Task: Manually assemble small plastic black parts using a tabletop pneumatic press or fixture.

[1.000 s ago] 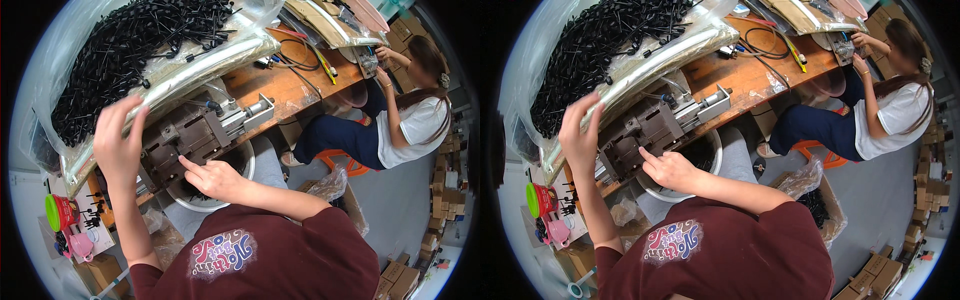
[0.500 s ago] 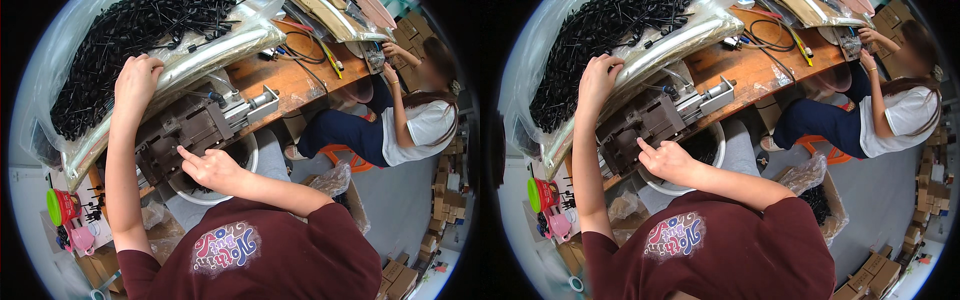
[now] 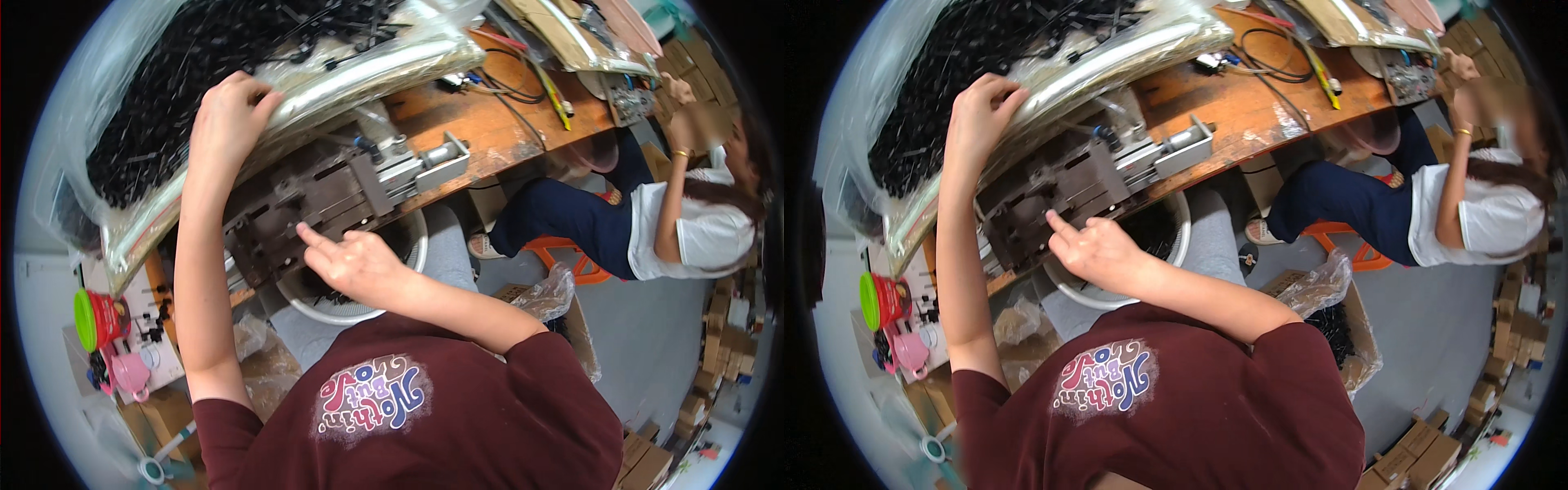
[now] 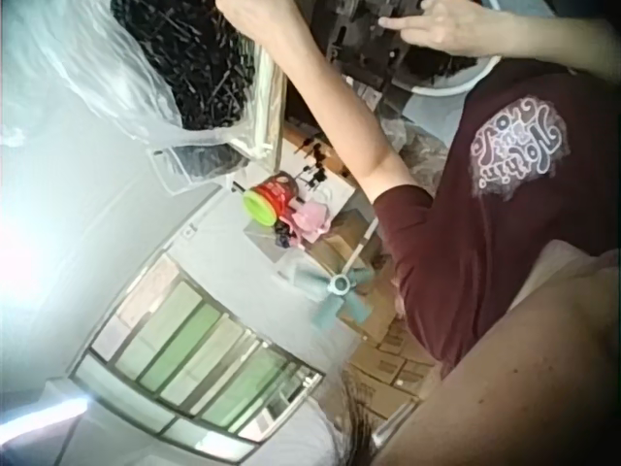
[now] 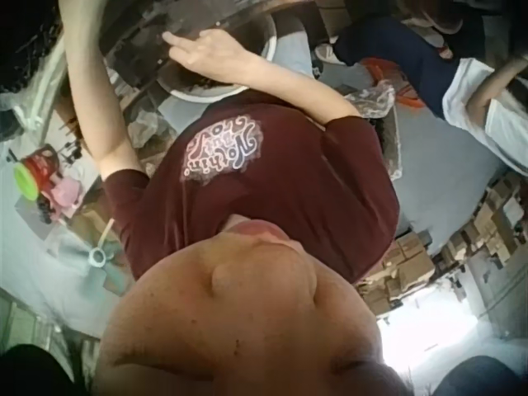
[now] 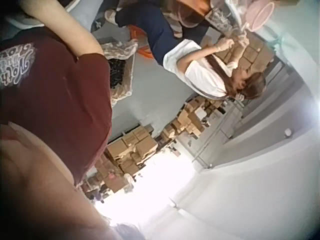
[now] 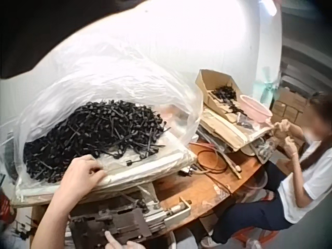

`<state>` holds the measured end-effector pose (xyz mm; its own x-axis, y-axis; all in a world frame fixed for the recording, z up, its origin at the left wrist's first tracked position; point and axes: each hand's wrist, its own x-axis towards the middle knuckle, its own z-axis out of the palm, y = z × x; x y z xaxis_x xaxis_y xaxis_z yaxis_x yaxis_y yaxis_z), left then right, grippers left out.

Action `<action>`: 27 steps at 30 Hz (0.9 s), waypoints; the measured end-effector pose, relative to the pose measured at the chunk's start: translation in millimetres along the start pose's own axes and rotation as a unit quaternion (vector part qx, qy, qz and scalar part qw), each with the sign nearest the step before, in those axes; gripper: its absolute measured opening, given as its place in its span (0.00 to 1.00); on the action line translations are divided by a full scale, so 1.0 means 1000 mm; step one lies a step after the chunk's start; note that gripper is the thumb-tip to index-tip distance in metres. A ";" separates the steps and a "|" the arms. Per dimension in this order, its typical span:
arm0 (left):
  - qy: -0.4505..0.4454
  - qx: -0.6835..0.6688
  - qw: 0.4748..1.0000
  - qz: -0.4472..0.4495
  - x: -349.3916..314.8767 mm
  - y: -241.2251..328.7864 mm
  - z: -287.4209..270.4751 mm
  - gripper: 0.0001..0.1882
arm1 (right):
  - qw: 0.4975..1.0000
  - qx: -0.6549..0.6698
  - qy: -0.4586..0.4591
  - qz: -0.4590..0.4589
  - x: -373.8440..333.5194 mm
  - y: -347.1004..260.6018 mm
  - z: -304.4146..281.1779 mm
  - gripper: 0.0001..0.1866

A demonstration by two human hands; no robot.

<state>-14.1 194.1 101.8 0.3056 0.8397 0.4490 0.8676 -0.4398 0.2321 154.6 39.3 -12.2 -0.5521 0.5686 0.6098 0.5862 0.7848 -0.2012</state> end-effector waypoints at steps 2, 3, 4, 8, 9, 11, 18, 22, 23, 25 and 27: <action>0.012 -0.025 1.000 0.010 -0.006 0.003 -0.004 0.12 | 1.000 0.000 -0.005 0.003 0.000 0.000 -0.002 0.06; 0.035 -0.035 0.998 0.030 -0.011 0.007 -0.008 0.12 | 1.000 0.008 -0.011 0.006 0.000 0.000 -0.004 0.06; 0.058 -0.044 0.996 0.051 -0.015 0.010 -0.012 0.13 | 1.000 0.015 -0.018 0.009 0.000 0.001 -0.005 0.06; 0.091 -0.098 0.989 0.068 -0.045 0.036 -0.035 0.16 | 1.000 -0.005 -0.028 0.008 0.002 -0.002 -0.009 0.08; 0.098 -0.114 0.987 0.057 -0.055 0.043 -0.040 0.15 | 0.999 -0.003 -0.031 0.010 0.003 -0.001 -0.009 0.08; 0.121 -0.124 0.982 0.077 -0.069 0.045 -0.046 0.14 | 0.999 -0.001 -0.041 0.013 0.003 -0.001 -0.009 0.08; 0.139 -0.198 0.970 0.038 -0.115 0.058 -0.052 0.16 | 0.998 0.003 -0.055 0.021 0.005 -0.002 -0.011 0.10; 0.133 -0.237 0.962 -0.015 -0.142 0.064 -0.048 0.18 | 0.997 0.032 -0.073 0.016 0.011 0.001 -0.017 0.10; 0.121 -0.253 0.959 -0.029 -0.150 0.064 -0.047 0.18 | 0.995 0.058 -0.076 0.026 0.014 0.003 -0.024 0.11; 0.121 -0.268 0.955 -0.047 -0.162 0.068 -0.044 0.17 | 0.986 0.140 -0.068 0.060 0.022 0.016 -0.036 0.16; 0.095 -0.247 0.963 -0.051 -0.176 0.067 -0.036 0.17 | 0.982 0.164 -0.014 0.090 0.046 0.040 -0.055 0.14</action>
<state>-23.7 5.3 69.1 0.1115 0.8338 0.5407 0.5826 -0.4956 0.6442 185.1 83.6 49.6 -0.4750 0.7088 0.5215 0.4565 0.7051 -0.5426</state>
